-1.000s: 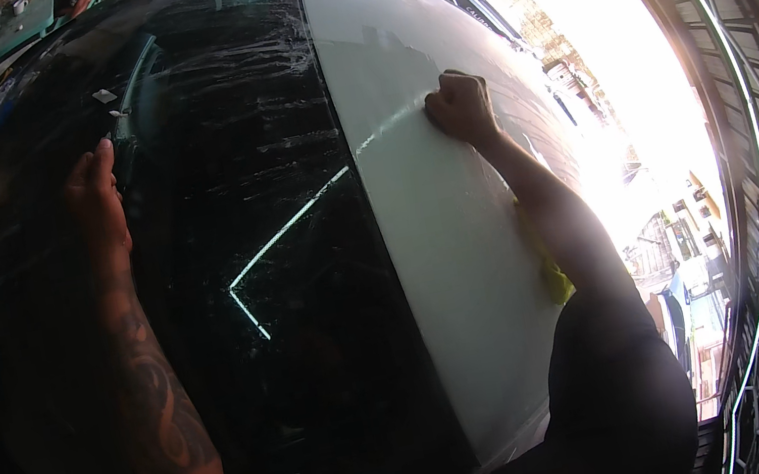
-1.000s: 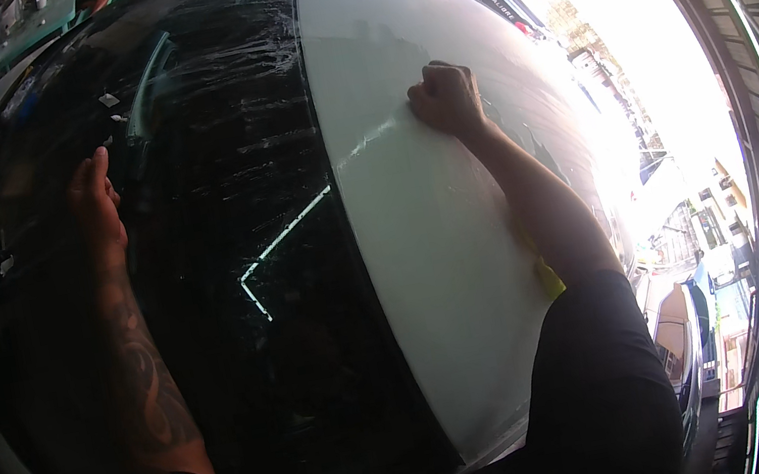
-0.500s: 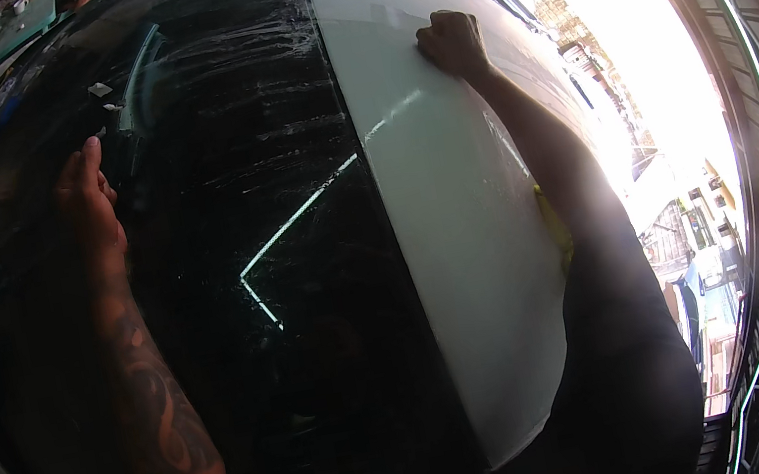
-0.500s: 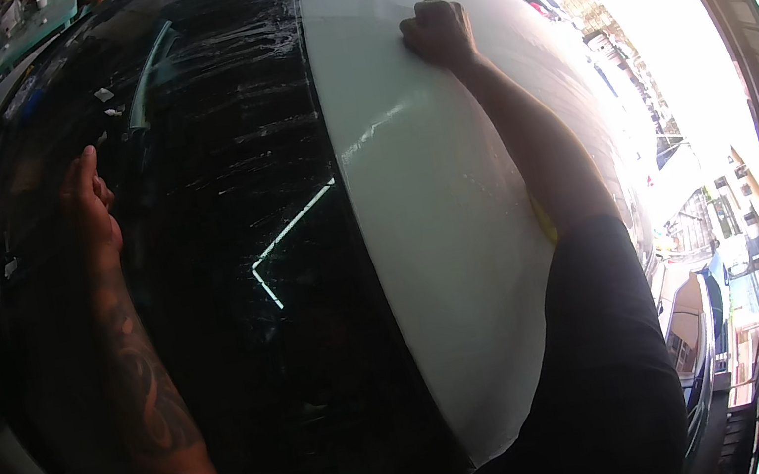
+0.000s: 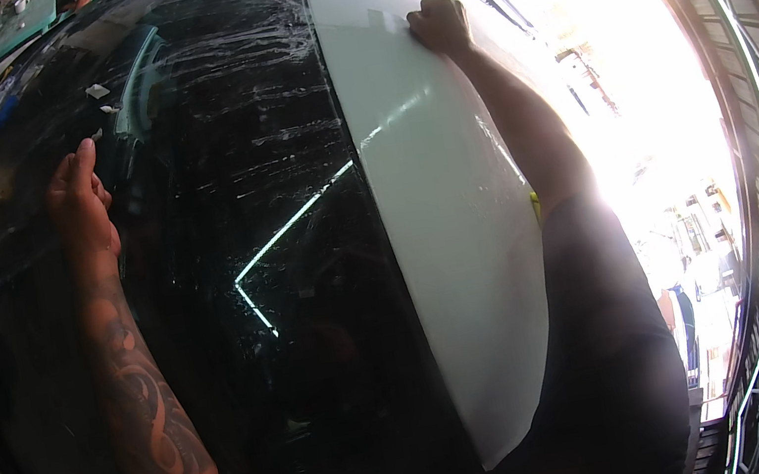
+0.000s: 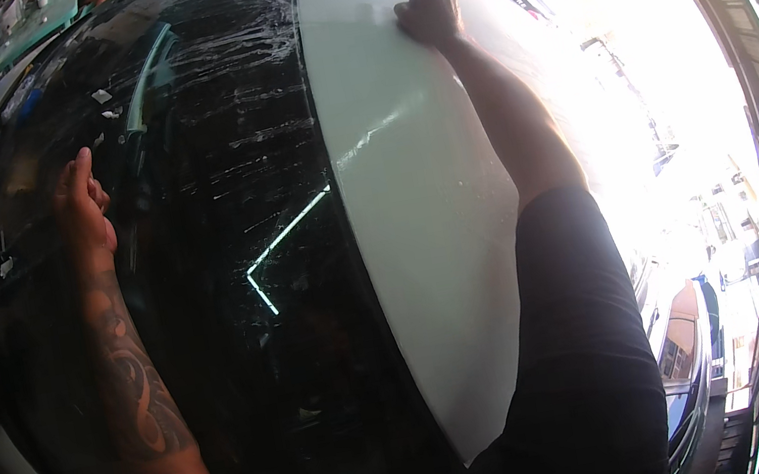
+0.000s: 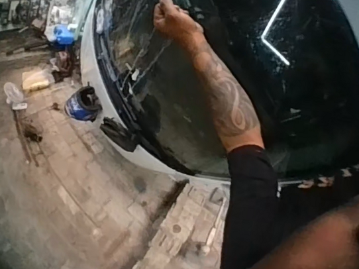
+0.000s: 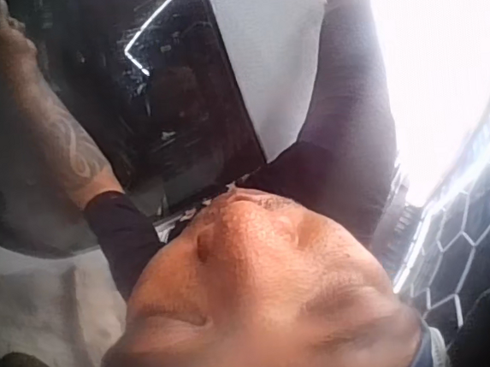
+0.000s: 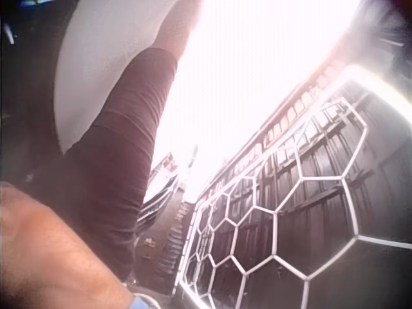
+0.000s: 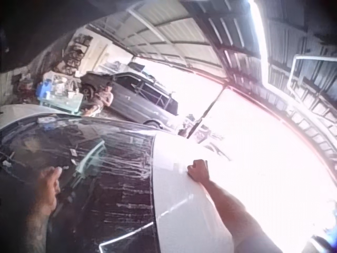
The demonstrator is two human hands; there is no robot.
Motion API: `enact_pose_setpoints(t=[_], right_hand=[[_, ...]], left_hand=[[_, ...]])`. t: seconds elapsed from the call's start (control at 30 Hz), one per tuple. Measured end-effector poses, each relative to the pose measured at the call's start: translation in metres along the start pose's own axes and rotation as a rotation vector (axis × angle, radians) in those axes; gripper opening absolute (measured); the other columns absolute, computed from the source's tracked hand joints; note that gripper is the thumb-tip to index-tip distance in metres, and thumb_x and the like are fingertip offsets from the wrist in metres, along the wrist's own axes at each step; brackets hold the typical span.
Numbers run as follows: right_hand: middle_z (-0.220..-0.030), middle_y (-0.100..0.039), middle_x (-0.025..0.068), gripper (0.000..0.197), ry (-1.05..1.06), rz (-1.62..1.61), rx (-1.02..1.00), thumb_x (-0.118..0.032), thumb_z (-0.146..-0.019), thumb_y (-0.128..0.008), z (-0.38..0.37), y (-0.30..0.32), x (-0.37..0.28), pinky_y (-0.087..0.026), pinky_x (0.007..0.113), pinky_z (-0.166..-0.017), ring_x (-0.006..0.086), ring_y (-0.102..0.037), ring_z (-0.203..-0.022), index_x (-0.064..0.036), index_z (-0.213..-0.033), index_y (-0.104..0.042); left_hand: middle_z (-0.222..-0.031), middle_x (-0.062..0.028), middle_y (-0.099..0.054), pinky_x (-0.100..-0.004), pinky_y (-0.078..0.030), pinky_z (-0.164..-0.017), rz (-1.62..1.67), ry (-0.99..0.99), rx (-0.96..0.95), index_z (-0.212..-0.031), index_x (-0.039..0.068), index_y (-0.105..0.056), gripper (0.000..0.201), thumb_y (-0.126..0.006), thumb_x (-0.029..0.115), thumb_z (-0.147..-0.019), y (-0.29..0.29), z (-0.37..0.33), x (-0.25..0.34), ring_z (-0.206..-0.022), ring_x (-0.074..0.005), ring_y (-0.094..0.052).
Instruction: The person applies a transparent protective film to the car's hood. They use a squeegee to smooth the film and remove bubbles, then wipe the surface with a cloth to finish the application.
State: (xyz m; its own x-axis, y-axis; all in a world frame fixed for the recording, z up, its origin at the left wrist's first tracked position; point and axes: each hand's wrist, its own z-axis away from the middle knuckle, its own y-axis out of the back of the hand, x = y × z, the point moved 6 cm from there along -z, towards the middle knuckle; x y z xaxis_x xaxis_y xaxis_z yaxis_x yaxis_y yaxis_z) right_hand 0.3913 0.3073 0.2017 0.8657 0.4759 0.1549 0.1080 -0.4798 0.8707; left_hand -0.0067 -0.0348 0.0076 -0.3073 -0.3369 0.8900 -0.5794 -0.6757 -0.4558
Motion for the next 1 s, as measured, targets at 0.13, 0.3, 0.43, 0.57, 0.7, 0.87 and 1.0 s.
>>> enact_pose_setpoints(t=[0.13, 0.3, 0.43, 0.57, 0.7, 0.87, 1.0], right_hand=[[-0.063, -0.053, 0.017, 0.025, 0.179, -0.249, -0.063, -0.017, -0.072, -0.063, 0.1, 0.056, -0.046, -0.043, 0.043, -0.057, 0.0331, -0.051, -0.055, -0.0004, -0.061, -0.049], [-0.06, -0.046, 0.015, 0.027, 0.204, -0.293, -0.089, -0.012, -0.072, -0.063, 0.138, 0.079, -0.042, -0.04, 0.041, -0.053, 0.0292, -0.043, -0.051, -0.0004, -0.058, -0.043], [-0.067, -0.059, 0.0243, 0.027, 0.132, -0.144, -0.024, -0.024, -0.075, -0.061, 0.038, 0.027, -0.025, -0.049, 0.046, -0.062, 0.0399, -0.058, -0.06, 0.0009, -0.065, -0.06], [-0.076, -0.068, 0.023, 0.029, 0.033, -0.038, -0.002, -0.029, -0.076, -0.061, -0.021, -0.005, -0.006, -0.055, 0.049, -0.073, 0.0427, -0.066, -0.072, -0.0011, -0.071, -0.069], [-0.071, -0.063, 0.022, 0.023, 0.115, -0.155, 0.012, -0.023, -0.072, -0.062, 0.05, 0.03, -0.026, -0.053, 0.046, -0.067, 0.0402, -0.063, -0.065, -0.001, -0.065, -0.063], [-0.061, -0.048, 0.0145, 0.025, 0.23, -0.32, -0.079, -0.012, -0.071, -0.063, 0.143, 0.081, -0.054, -0.042, 0.041, -0.054, 0.031, -0.047, -0.053, -0.0006, -0.058, -0.045], [-0.065, -0.057, 0.0216, 0.025, 0.224, -0.217, 0.039, -0.02, -0.072, -0.063, 0.062, 0.035, -0.037, -0.048, 0.045, -0.059, 0.039, -0.055, -0.057, 0.0012, -0.062, -0.055]], left_hand=[[-0.058, 0.0109, -0.035, -0.0197, -0.021, -0.044, -0.031, -0.02, 0.087, -0.063, 0.02, -0.047, 0.04, -0.071, 0.026, -0.095, 0.018, -0.002, 0.011, -0.048, 0.0004, -0.029], [-0.059, 0.0109, -0.034, -0.0196, -0.021, -0.046, -0.087, -0.047, 0.044, -0.06, 0.021, -0.044, 0.044, -0.07, 0.027, -0.096, 0.005, -0.002, 0.004, -0.05, 0.0006, -0.029], [-0.058, 0.0107, -0.034, -0.0199, -0.022, -0.047, -0.095, -0.053, 0.029, -0.06, 0.021, -0.043, 0.045, -0.07, 0.027, -0.095, 0.0, 0.001, 0.009, -0.05, 0.0005, -0.029], [-0.058, 0.0108, -0.034, -0.0194, -0.022, -0.046, -0.072, -0.051, -0.064, -0.061, 0.021, -0.045, 0.043, -0.07, 0.026, -0.095, -0.007, 0.001, 0.004, -0.05, 0.0009, -0.029], [-0.059, 0.0114, -0.034, -0.0183, -0.021, -0.046, -0.032, 0.022, 0.002, -0.065, 0.022, -0.048, 0.038, -0.07, 0.027, -0.095, 0.004, -0.002, -0.001, -0.05, 0.0019, -0.028], [-0.06, 0.012, -0.036, -0.0173, -0.022, -0.046, -0.12, -0.052, 0.025, -0.064, 0.022, -0.049, 0.038, -0.07, 0.029, -0.095, 0.008, -0.001, 0.008, -0.051, 0.002, -0.03], [-0.06, 0.0117, -0.036, -0.0179, -0.021, -0.046, -0.114, -0.046, 0.006, -0.062, 0.022, -0.047, 0.041, -0.071, 0.028, -0.095, 0.002, 0.002, 0.007, -0.05, 0.0012, -0.029]])
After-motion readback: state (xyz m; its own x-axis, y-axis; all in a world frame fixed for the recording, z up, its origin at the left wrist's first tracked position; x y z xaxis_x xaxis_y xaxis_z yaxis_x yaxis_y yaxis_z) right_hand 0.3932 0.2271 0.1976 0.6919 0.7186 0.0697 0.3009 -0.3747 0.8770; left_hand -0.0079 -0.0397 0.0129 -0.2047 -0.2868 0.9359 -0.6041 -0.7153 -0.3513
